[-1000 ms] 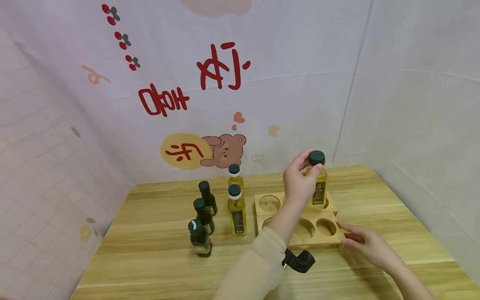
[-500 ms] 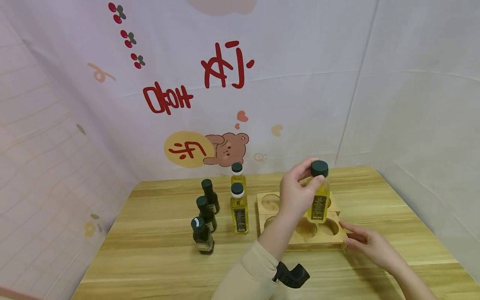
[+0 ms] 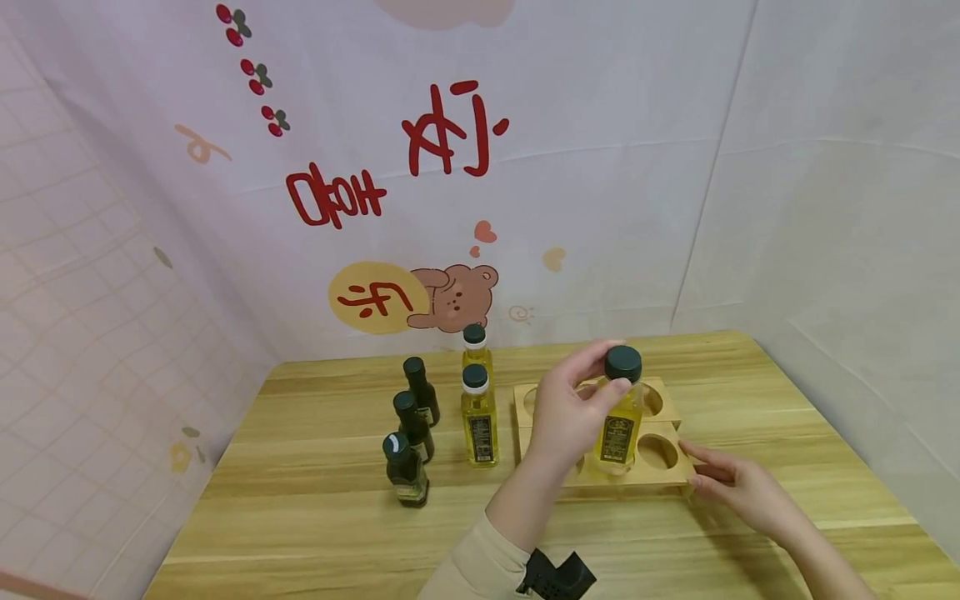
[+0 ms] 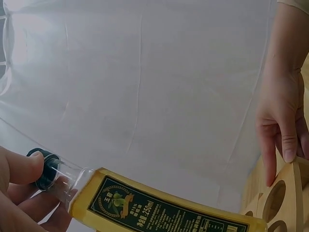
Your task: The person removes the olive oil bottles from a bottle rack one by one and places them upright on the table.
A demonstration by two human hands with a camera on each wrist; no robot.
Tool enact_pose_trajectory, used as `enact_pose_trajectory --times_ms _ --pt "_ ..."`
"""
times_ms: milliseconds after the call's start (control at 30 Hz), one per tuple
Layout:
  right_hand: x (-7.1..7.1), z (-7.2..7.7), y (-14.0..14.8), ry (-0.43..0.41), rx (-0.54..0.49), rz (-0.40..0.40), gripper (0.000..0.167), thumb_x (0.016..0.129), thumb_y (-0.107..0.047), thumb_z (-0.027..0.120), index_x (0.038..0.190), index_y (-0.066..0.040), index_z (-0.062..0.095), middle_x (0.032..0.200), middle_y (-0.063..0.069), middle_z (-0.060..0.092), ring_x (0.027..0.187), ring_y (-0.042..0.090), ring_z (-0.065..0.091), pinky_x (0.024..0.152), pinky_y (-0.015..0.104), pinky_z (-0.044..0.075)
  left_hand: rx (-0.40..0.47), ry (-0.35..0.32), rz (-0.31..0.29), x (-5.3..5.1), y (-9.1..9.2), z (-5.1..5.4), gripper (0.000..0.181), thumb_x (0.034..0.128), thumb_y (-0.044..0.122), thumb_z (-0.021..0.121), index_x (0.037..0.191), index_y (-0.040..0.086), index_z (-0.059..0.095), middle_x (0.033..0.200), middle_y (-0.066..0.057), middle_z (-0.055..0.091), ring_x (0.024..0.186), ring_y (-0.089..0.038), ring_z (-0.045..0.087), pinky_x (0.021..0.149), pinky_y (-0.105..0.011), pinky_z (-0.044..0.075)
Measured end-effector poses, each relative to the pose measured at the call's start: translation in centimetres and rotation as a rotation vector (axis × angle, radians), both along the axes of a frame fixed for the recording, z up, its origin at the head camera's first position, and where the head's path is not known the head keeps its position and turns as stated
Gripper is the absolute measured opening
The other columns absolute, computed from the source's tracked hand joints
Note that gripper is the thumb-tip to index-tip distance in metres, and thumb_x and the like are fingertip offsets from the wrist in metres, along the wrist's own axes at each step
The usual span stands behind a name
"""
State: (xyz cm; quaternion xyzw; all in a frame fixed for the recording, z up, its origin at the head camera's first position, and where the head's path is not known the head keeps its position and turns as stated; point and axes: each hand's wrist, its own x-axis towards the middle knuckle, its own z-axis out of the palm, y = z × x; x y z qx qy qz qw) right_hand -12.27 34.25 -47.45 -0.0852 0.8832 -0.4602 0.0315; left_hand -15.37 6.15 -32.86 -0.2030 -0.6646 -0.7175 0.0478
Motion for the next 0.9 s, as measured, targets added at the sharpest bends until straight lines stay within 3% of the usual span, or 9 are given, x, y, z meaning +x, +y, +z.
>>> enact_pose_trajectory --times_ms 133,367,567,900 --pt "0.1 0.1 0.0 -0.016 0.01 -0.002 0.056 0.094 -0.017 0.068 0.142 0.005 0.049 0.133 0.032 0.054 0.096 -0.004 0.062 0.072 0.025 0.057 0.011 0.033 -0.022 0.3 -1.0 -0.5 0.04 0.0869 0.0 0.074 0.124 0.013 0.07 0.118 0.003 0.069 0.105 -0.007 0.064 0.088 -0.027 0.052" --pt "0.1 0.1 0.0 -0.012 0.015 -0.005 0.056 0.094 -0.017 0.069 0.142 0.005 0.049 0.132 0.031 0.055 0.097 -0.006 0.06 0.073 0.025 0.057 0.046 0.0 -0.031 0.9 -2.8 -1.0 0.04 0.086 -0.004 0.073 0.124 0.01 0.07 0.117 -0.002 0.07 0.105 -0.013 0.065 0.09 -0.028 0.053" --pt "0.1 0.0 -0.2 0.008 -0.007 0.008 0.055 0.095 -0.012 0.068 0.141 0.009 0.048 0.129 0.034 0.056 0.094 -0.002 0.064 0.073 0.025 0.057 0.055 0.0 -0.018 1.2 -5.6 -1.0 0.041 0.0869 -0.005 0.071 0.127 0.003 0.066 0.117 -0.013 0.069 0.108 -0.023 0.065 0.087 -0.03 0.055" --pt "0.1 0.2 -0.1 -0.016 0.003 0.013 0.057 0.094 -0.016 0.068 0.143 0.006 0.047 0.131 0.033 0.055 0.098 -0.005 0.061 0.073 0.025 0.057 0.014 0.041 0.061 1.6 -10.5 -1.2 0.04 0.0887 -0.002 0.07 0.128 0.004 0.065 0.114 -0.013 0.07 0.106 -0.022 0.064 0.085 -0.033 0.055"
